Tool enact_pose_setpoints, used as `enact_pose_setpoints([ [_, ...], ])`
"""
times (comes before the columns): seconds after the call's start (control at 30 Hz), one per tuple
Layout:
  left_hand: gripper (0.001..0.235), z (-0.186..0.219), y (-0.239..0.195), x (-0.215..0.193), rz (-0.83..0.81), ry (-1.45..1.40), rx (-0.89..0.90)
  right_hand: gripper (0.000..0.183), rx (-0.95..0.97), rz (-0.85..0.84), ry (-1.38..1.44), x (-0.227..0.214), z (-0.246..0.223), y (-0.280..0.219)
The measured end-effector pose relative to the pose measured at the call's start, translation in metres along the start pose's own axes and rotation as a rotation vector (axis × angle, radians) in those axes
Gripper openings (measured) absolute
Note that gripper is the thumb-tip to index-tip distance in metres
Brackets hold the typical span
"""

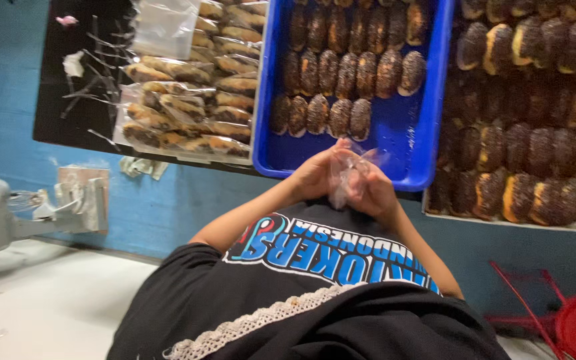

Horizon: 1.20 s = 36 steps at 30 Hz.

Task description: The person places individual chocolate-topped pastries into clear plastic bags by hand and arranges the bagged items in rows within a larger tray.

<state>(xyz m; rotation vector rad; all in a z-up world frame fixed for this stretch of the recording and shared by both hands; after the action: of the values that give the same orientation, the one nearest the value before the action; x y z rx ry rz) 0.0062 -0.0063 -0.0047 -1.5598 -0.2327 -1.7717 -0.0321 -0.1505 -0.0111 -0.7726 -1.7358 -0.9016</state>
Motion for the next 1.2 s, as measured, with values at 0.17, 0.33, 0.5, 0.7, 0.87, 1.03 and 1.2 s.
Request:
enact_pose_setpoints([
  [0.17,0.038,-0.002,0.006,-0.006,0.14,0.05,-0.202,0.034,-0.007,-0.147,-0.064,0.091,-0.02,0.023],
  [0.33,0.043,-0.03,0.015,-0.027,0.091,0.004,-0.22,0.12,-0.057,-0.303,0.034,0.077,-0.019,0.02],
  [0.5,0.085,0.003,0.007,-0.027,0.16,0.036,-0.001,0.084,-0.108,0.121,-1.199,0.118,-0.044,0.032],
  [0.7,0.089,0.008,-0.01,-0.024,-0.086,0.179,0.354,0.084,0.132,-0.077,-1.707,0.049,-0.009,0.035],
  [0.87,0.085,0.018,-0.019,-0.02,-0.055,0.001,0.473,0.093,0.14,-0.266,-1.959,0.069,0.016,0.053],
  [1.03,0.091,0.02,-0.027,-0.012,0.125,0.064,0.561,0.104,0.398,-0.259,-2.022,0.073,0.016,0.053],
  [1.2,0.081,0.02,-0.016,-0.015,0.145,0.083,0.512,0.104,0.693,-0.134,-1.998,0.09,0.008,0.057],
])
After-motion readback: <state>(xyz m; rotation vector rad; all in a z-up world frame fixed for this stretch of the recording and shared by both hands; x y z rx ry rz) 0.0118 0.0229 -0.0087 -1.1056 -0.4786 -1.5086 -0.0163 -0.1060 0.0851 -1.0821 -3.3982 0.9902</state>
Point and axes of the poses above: each hand's wrist, its own y-axis towards the middle knuckle, its own x-axis out of the palm, z = x × y, the point moved 1 cm from there along y, towards the middle knuckle, and after that the axes turned 9 degrees about -z, right-handed, at the moved point
